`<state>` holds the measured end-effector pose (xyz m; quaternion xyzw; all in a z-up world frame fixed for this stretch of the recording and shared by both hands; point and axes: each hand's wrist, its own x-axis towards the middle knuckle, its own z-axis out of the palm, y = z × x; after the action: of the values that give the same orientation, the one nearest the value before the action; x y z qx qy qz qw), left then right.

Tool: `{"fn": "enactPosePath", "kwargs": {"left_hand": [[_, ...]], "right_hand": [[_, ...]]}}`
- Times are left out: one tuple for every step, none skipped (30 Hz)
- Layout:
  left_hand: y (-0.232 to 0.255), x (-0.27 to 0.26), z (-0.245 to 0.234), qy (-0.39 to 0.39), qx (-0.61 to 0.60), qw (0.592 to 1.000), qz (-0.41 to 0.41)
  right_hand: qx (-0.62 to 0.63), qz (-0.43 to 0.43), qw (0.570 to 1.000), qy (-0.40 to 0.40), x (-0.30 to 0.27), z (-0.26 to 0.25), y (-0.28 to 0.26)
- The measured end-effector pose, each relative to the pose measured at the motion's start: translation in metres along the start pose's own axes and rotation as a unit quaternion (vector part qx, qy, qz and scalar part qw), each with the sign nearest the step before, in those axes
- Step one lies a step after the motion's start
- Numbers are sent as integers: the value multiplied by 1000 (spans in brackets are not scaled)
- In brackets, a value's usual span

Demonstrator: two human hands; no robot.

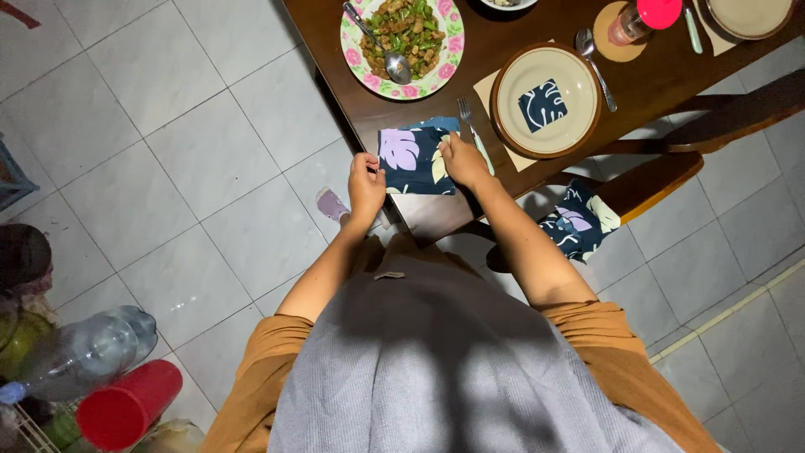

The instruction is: The person retrieves a patterned cloth from a storage area, walks to the dining table, and folds it into a small square. They then place the folded cloth onto a plate on the table.

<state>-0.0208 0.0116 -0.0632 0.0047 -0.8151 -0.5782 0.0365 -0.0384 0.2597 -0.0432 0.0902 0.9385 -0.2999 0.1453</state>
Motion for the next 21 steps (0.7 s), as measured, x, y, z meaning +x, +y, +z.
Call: {"fn": "enactPosePath", "kwargs": {"left_hand": [[-1,-1,0,-2,2,1000,20],[-1,-1,1,-3,2,1000,18],[0,-1,1,-3,3,1000,17],[2,-1,1,-3,3,1000,15],[4,-2,1,-7,9,1000,9],[7,-4,0,-12,16,1000,2],[10,-7,-1,-18,22,1000,-4],[16,-10,-4,-1,60,997,45],[24,-11,-8,16,98,991,95],[31,-11,-11,33,135,980,145],[38,-11,-12,5,162,975,155],[44,-11,-12,-22,189,968,165],[49,-12,-13,-48,216,960,173],[52,-13,-12,-79,245,951,172],[54,-12,-9,-109,273,940,171],[55,-11,-8,-140,300,928,170],[54,-11,-6,-146,311,923,172],[53,-11,-4,-151,322,918,174],[52,-12,0,-158,331,913,178],[51,-13,2,-162,331,912,180],[50,-13,3,-164,331,911,184]], "right_hand": [[-2,1,1000,-2,1,1,2],[0,-7,1000,4,2,2,4],[2,-17,1000,11,3,3,4],[4,-26,999,17,4,3,4],[2,-22,1000,14,4,3,3],[1,-17,1000,11,3,2,1],[-1,-11,1000,8,1,0,-1],[1,-9,1000,13,-3,-2,-4],[2,-8,1000,18,-7,-5,-10],[4,-6,1000,23,-13,-12,-22],[-14,36,999,27,-20,-20,-34],[-33,78,996,32,-28,-27,-46],[-51,119,991,35,-38,-32,-58],[-55,96,991,79,-48,-34,-67],[-60,72,988,124,-57,-35,-72],[-64,49,982,169,-63,-33,-75],[-92,8,976,197,-67,-25,-76],[-120,-34,967,224,-69,-14,-77],[-148,-75,954,251,-70,-4,-74],[-153,-111,954,234,-74,7,-70],[-156,-149,952,218,-75,17,-68]]}}
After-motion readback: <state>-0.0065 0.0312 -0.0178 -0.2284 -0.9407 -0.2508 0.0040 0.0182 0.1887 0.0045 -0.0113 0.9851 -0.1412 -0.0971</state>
